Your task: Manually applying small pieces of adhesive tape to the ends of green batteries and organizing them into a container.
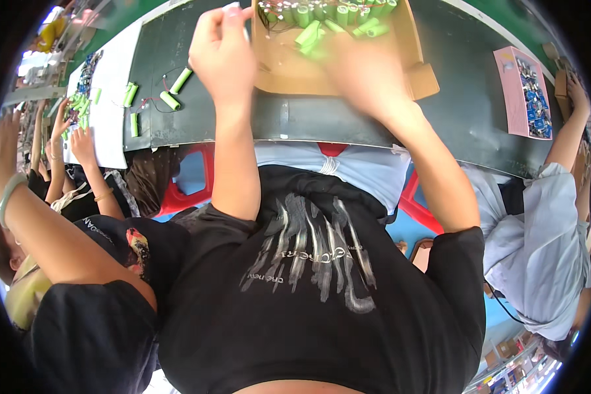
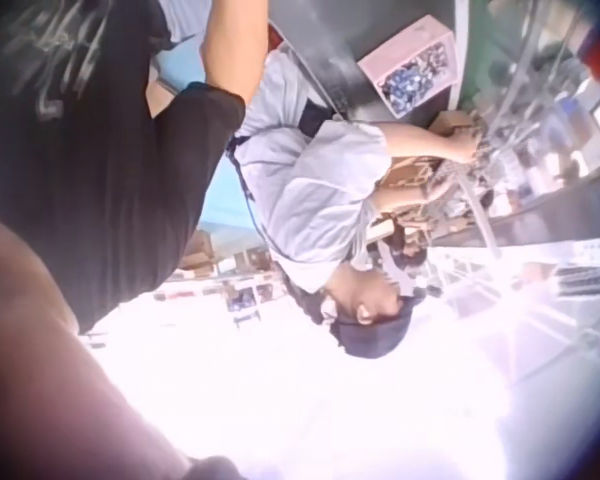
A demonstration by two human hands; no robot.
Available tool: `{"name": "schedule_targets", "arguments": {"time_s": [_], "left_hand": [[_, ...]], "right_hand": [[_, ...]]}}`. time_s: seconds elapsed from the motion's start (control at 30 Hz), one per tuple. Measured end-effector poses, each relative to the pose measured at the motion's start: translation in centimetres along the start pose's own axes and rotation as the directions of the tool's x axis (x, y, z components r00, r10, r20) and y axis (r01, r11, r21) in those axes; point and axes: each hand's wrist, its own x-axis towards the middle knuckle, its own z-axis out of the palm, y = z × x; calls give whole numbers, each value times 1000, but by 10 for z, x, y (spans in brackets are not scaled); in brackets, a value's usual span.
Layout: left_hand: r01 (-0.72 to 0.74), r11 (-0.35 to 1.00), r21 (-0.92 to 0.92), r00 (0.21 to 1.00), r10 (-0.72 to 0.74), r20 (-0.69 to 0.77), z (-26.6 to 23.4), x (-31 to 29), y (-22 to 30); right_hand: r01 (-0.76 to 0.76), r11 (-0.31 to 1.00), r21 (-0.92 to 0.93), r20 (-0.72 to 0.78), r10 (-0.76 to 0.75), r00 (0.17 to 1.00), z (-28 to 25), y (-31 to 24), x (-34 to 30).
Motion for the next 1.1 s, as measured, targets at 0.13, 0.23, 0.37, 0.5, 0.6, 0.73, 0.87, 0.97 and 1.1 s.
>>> {"name": "schedule_targets", "arguments": {"time_s": [0.13, 0.23, 0.37, 0.5, 0.6, 0.73, 0.87, 0.97, 1.1], "left_hand": [[158, 983, 94, 978, -169, 124, 36, 4, 22], [223, 967, -121, 962, -198, 187, 49, 1, 11], [331, 915, -232, 912, -247, 328, 76, -8, 10], [313, 907, -280, 921, -218, 323, 80, -11, 7], [261, 928, -267, 963, -231, 138, 79, -16, 31], [137, 924, -356, 982, -81, 168, 70, -20, 18], [95, 963, -251, 974, -38, 225, 50, -29, 23], [171, 927, -334, 933, -43, 358, 37, -36, 36], [192, 897, -399, 865, 37, 500, 42, -56, 53]], "right_hand": [[-12, 994, -107, -129, -2, 992, -1, 13, -15], [-165, 980, -109, 4, 166, 986, -22, 24, -23], [-91, 990, -111, 0, 92, 996, -44, 61, -32], [-63, 993, -99, 57, 69, 996, -63, 75, -33], [185, 955, 230, -29, -184, 983, -81, 79, -27], [-269, 342, 900, 260, 75, 963, -100, 75, -27], [-143, 480, 866, 122, 75, 990, -104, 59, -17], [38, 598, 800, -39, -12, 999, -96, 53, -21], [202, 484, 851, -208, -42, 977, -89, 24, -40]]}}
